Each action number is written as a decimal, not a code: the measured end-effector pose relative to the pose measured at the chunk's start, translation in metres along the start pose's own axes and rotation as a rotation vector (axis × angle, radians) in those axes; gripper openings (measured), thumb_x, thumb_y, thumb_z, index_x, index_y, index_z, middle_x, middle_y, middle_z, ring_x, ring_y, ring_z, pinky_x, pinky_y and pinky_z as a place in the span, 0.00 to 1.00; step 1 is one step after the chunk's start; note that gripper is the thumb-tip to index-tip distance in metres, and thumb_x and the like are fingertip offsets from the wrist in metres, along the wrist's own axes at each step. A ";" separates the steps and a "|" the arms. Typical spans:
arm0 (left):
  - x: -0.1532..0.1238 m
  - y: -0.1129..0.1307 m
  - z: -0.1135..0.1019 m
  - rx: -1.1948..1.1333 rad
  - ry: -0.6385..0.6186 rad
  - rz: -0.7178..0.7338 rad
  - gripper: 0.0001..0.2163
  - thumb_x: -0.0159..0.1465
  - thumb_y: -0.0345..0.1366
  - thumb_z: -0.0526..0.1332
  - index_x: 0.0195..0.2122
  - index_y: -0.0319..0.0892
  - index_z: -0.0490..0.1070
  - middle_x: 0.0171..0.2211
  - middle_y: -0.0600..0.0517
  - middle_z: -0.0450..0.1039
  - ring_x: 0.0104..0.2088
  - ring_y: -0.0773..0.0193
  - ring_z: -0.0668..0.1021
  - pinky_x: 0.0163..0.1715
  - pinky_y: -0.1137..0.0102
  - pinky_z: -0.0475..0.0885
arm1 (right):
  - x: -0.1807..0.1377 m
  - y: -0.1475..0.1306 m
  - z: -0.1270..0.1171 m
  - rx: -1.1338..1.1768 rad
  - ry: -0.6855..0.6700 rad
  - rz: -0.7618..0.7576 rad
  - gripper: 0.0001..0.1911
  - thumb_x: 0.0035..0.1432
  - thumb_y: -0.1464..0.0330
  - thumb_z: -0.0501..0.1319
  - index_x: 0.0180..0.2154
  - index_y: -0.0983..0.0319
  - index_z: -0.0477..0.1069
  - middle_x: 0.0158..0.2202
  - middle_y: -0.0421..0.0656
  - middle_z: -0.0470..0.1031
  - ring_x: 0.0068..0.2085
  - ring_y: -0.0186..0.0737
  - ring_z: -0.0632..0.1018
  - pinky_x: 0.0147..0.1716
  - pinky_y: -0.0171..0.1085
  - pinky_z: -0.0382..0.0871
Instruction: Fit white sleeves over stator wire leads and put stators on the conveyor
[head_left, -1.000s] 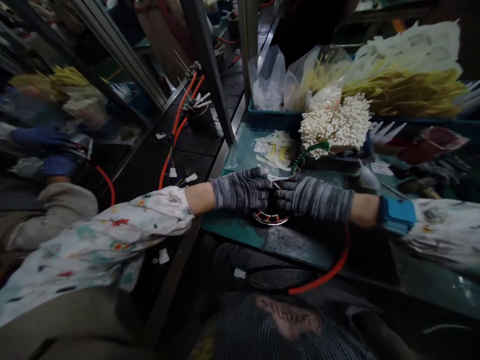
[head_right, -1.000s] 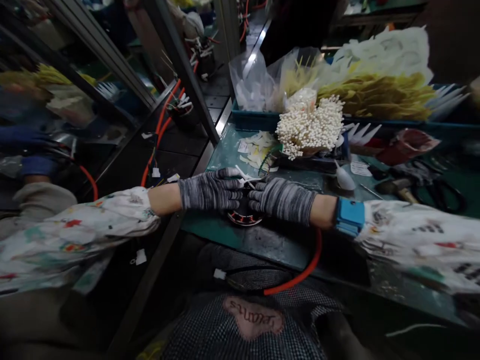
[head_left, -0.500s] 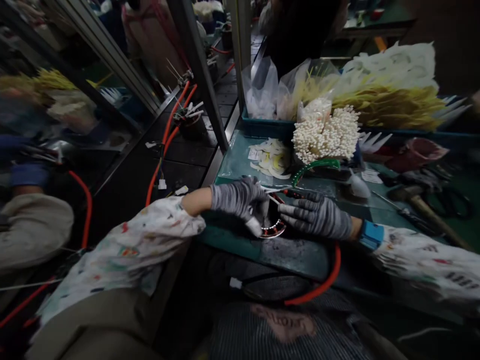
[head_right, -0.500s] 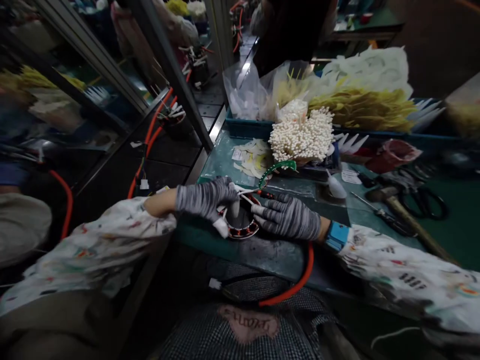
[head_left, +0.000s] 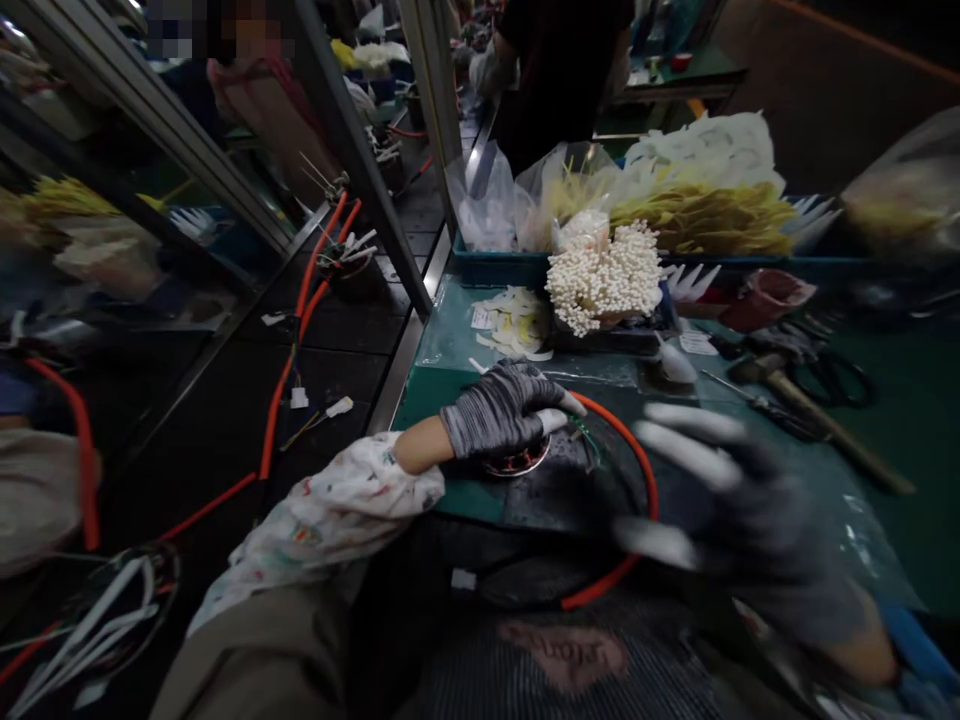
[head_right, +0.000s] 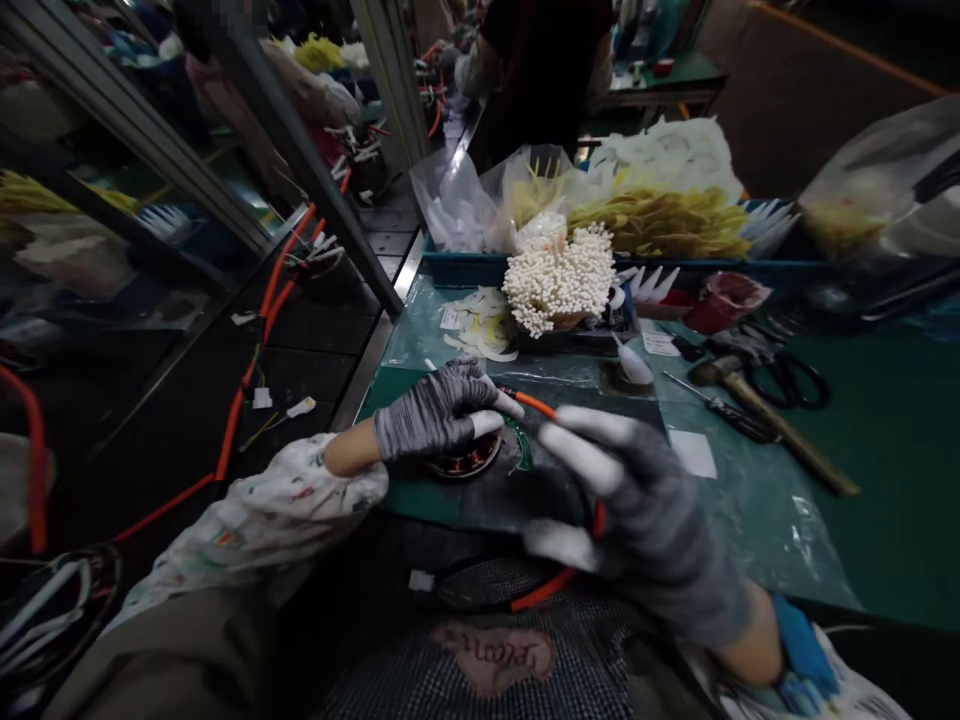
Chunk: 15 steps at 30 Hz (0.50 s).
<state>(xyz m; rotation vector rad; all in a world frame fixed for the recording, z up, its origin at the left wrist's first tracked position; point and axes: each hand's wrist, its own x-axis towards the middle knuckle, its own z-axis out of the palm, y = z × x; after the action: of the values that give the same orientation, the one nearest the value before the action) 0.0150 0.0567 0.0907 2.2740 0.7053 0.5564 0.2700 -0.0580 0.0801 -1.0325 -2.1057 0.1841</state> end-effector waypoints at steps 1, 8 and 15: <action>0.001 -0.002 -0.003 -0.035 -0.056 -0.018 0.11 0.67 0.31 0.65 0.47 0.45 0.84 0.38 0.50 0.85 0.40 0.58 0.83 0.51 0.57 0.79 | 0.004 -0.002 0.007 0.019 -0.004 -0.026 0.21 0.71 0.59 0.66 0.62 0.53 0.74 0.60 0.50 0.79 0.54 0.49 0.83 0.50 0.48 0.85; -0.019 -0.001 0.008 -0.120 0.215 -0.017 0.27 0.73 0.45 0.62 0.70 0.41 0.65 0.48 0.44 0.83 0.48 0.56 0.85 0.55 0.58 0.80 | 0.017 0.005 0.035 0.174 0.024 -0.004 0.08 0.70 0.71 0.66 0.48 0.56 0.80 0.44 0.44 0.86 0.42 0.41 0.88 0.42 0.37 0.87; -0.035 0.003 0.049 0.552 0.363 0.146 0.22 0.75 0.52 0.59 0.57 0.38 0.76 0.56 0.40 0.82 0.60 0.48 0.82 0.68 0.50 0.73 | 0.020 0.005 0.050 0.246 0.250 0.120 0.04 0.70 0.65 0.68 0.46 0.54 0.78 0.41 0.42 0.86 0.41 0.44 0.87 0.41 0.42 0.86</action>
<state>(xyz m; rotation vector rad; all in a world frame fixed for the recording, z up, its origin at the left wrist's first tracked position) 0.0163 0.0098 0.0532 2.7840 0.9663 0.9565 0.2309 -0.0304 0.0550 -0.9801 -1.7493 0.3458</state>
